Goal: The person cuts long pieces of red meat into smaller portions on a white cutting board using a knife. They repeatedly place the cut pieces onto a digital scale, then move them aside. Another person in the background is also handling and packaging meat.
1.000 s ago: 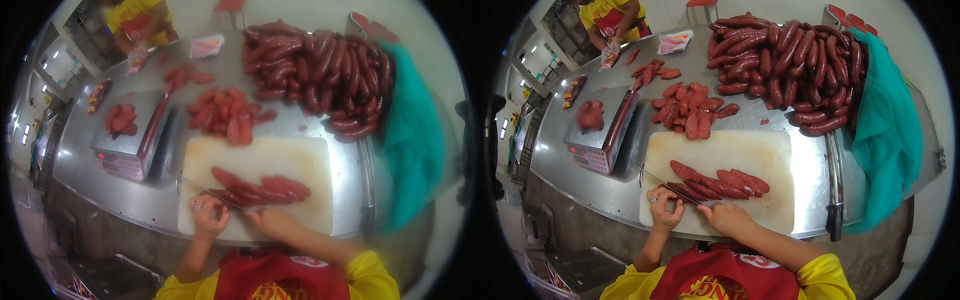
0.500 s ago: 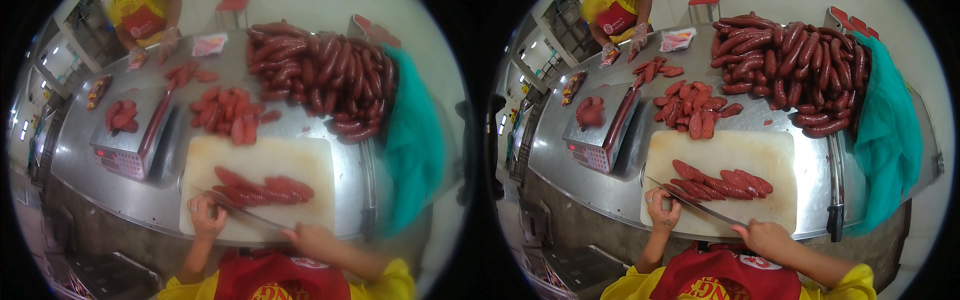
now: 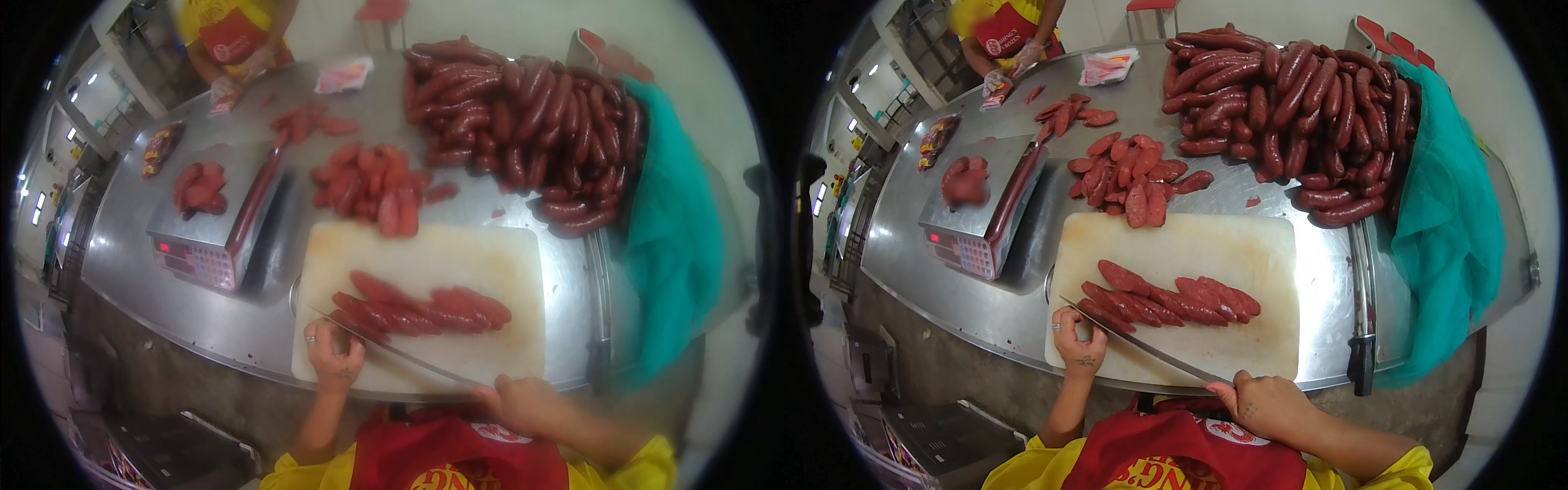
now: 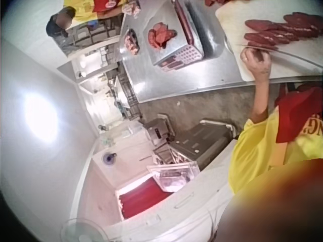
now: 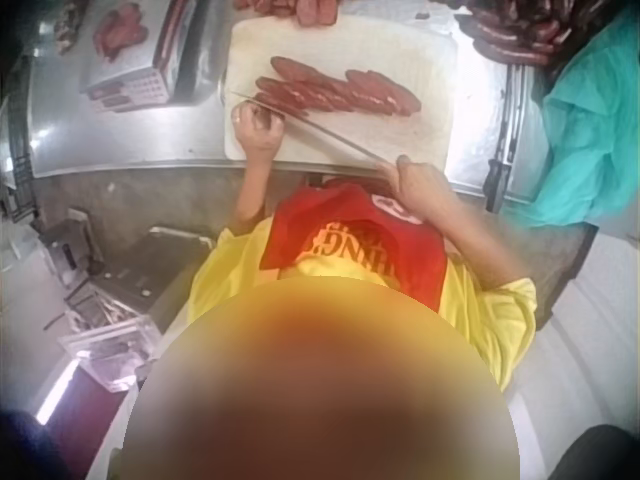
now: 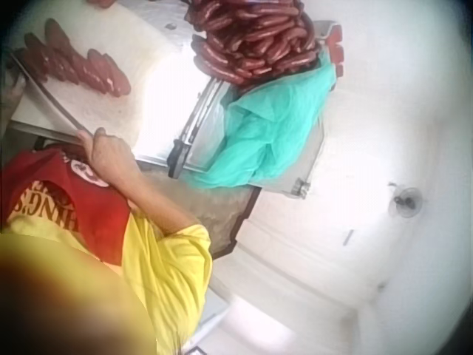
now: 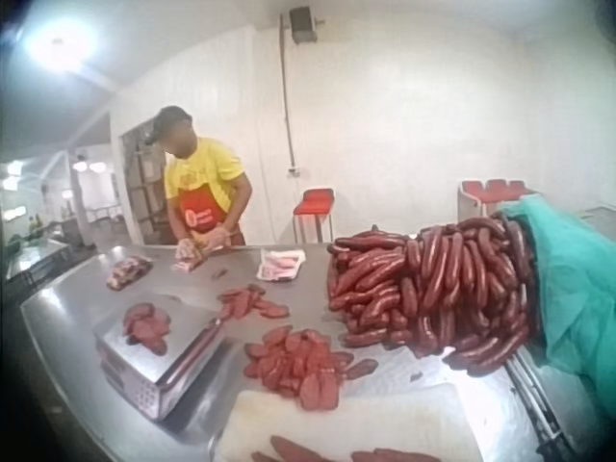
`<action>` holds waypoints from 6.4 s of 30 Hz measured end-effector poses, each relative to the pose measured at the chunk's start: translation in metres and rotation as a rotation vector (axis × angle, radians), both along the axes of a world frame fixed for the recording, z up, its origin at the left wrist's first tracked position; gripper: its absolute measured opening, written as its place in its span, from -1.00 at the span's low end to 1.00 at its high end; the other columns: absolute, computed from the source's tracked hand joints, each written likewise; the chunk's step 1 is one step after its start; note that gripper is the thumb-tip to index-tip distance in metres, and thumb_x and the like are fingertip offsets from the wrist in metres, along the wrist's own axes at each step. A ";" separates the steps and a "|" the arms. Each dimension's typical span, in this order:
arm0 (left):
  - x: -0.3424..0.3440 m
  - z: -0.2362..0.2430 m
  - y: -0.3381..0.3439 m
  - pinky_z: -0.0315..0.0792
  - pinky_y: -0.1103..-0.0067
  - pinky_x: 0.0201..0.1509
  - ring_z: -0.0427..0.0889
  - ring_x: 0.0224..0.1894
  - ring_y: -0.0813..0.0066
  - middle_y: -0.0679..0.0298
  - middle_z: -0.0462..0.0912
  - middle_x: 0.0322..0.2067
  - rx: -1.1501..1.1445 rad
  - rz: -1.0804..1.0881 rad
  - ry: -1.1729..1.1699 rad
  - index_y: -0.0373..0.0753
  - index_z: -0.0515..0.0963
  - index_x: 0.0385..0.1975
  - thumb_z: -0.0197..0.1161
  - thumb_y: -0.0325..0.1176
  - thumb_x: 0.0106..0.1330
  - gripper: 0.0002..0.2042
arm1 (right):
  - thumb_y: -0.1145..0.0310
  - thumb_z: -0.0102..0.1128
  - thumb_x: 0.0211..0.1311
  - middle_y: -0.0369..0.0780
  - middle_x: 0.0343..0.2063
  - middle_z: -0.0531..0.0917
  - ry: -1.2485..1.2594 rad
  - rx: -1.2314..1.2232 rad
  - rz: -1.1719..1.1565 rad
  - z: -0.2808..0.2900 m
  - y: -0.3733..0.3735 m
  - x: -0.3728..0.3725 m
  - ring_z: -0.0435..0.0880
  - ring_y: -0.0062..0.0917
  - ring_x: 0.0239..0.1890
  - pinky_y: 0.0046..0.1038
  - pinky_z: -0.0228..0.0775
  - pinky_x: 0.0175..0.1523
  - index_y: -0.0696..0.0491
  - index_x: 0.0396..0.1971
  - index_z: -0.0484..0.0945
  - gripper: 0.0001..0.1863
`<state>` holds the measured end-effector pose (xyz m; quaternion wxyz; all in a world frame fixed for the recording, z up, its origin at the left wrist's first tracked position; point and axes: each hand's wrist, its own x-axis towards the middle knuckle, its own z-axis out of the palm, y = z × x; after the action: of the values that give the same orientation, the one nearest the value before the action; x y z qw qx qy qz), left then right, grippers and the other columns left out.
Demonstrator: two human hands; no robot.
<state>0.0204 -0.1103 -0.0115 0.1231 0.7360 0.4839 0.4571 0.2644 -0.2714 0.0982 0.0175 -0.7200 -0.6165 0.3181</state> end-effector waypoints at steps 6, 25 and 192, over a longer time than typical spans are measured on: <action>-0.002 0.000 0.003 0.36 0.41 -0.20 0.43 -0.34 0.16 0.13 0.41 -0.44 0.077 -0.073 0.040 -0.31 0.37 -0.46 0.22 -0.56 -0.11 -0.80 | -0.18 -0.22 0.34 0.06 -0.60 0.61 0.120 0.173 0.010 -0.056 0.065 -0.046 0.63 -0.05 -0.52 -0.13 0.50 -0.39 0.19 -0.57 0.56 -0.30; 0.090 -0.014 0.028 0.22 0.28 0.23 0.37 0.12 -0.02 -0.09 0.39 0.09 -0.126 -0.031 0.057 -0.40 0.32 0.10 0.08 -0.08 0.34 -0.48 | -0.24 -0.23 0.33 -0.37 -0.76 0.37 0.897 0.021 -0.817 -0.026 -0.065 0.065 0.31 -0.67 -0.77 -0.59 0.12 -0.70 -0.01 -0.60 0.43 -0.39; -0.057 0.125 0.341 0.45 0.44 -0.07 0.61 -0.16 0.29 0.02 0.63 -0.24 -0.385 -0.940 0.358 -0.32 0.47 -0.11 0.32 -0.29 0.12 -0.63 | -0.28 -0.29 0.31 -0.35 -0.85 0.31 0.979 0.428 -1.913 -0.016 0.052 -0.334 0.22 -0.60 -0.85 -0.55 0.04 -0.76 0.02 -0.65 0.38 -0.34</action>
<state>-0.0363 0.2305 0.1132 0.3627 0.9039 0.1906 0.1230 -0.0692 -0.2197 0.0822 0.6249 -0.6787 0.2286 0.3109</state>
